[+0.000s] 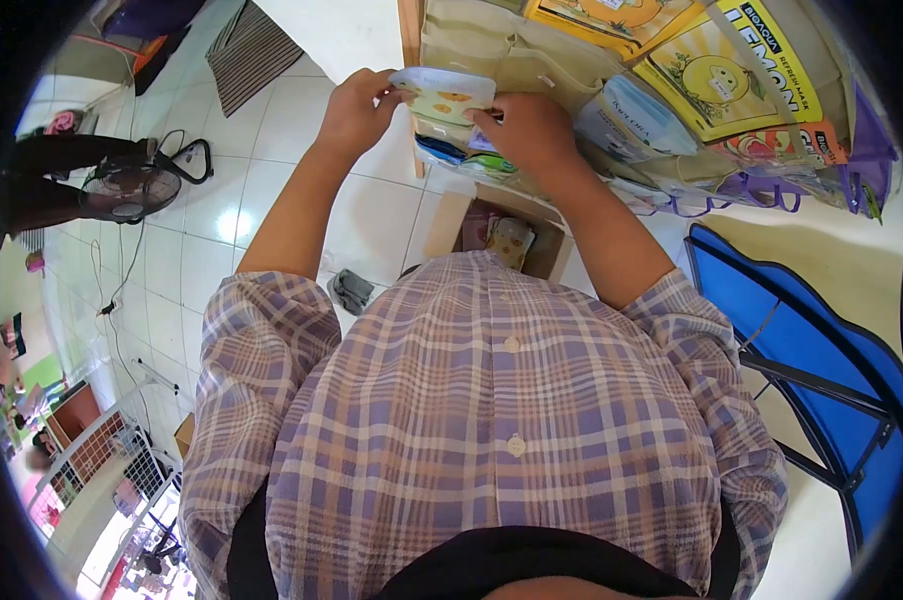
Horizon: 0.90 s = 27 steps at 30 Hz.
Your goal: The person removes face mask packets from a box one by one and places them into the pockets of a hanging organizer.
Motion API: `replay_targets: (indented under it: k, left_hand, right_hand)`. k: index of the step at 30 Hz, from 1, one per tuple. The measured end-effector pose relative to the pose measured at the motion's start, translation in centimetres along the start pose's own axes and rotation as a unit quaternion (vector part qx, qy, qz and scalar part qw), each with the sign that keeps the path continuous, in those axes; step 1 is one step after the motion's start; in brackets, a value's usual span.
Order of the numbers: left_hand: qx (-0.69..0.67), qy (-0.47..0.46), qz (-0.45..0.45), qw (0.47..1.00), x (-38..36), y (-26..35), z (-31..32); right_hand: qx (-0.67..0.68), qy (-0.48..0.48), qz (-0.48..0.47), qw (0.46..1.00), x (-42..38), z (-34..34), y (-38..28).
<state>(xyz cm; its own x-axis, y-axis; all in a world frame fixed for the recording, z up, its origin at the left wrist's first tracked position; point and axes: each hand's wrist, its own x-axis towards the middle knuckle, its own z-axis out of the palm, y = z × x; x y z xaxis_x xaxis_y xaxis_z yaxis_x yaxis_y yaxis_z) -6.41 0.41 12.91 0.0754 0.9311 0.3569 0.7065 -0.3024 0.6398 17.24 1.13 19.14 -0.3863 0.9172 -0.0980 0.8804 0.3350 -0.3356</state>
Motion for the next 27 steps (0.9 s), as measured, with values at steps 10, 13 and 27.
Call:
replay_targets:
  k: [10, 13, 27]
  left_hand:
    - [0.092, -0.027, 0.044, 0.994, 0.8, 1.2, -0.7]
    - [0.034, -0.023, 0.051, 0.998, 1.3, 1.7, -1.5]
    - [0.089, 0.002, 0.123, 0.988, 1.8, 3.3, -1.6]
  right_hand:
    - [0.080, 0.080, -0.020, 0.993, -0.2, 0.3, 1.2]
    - [0.011, 0.075, -0.006, 0.997, -0.2, 0.2, 0.8]
    - [0.076, 0.230, -0.117, 0.963, -1.1, 0.1, 0.6]
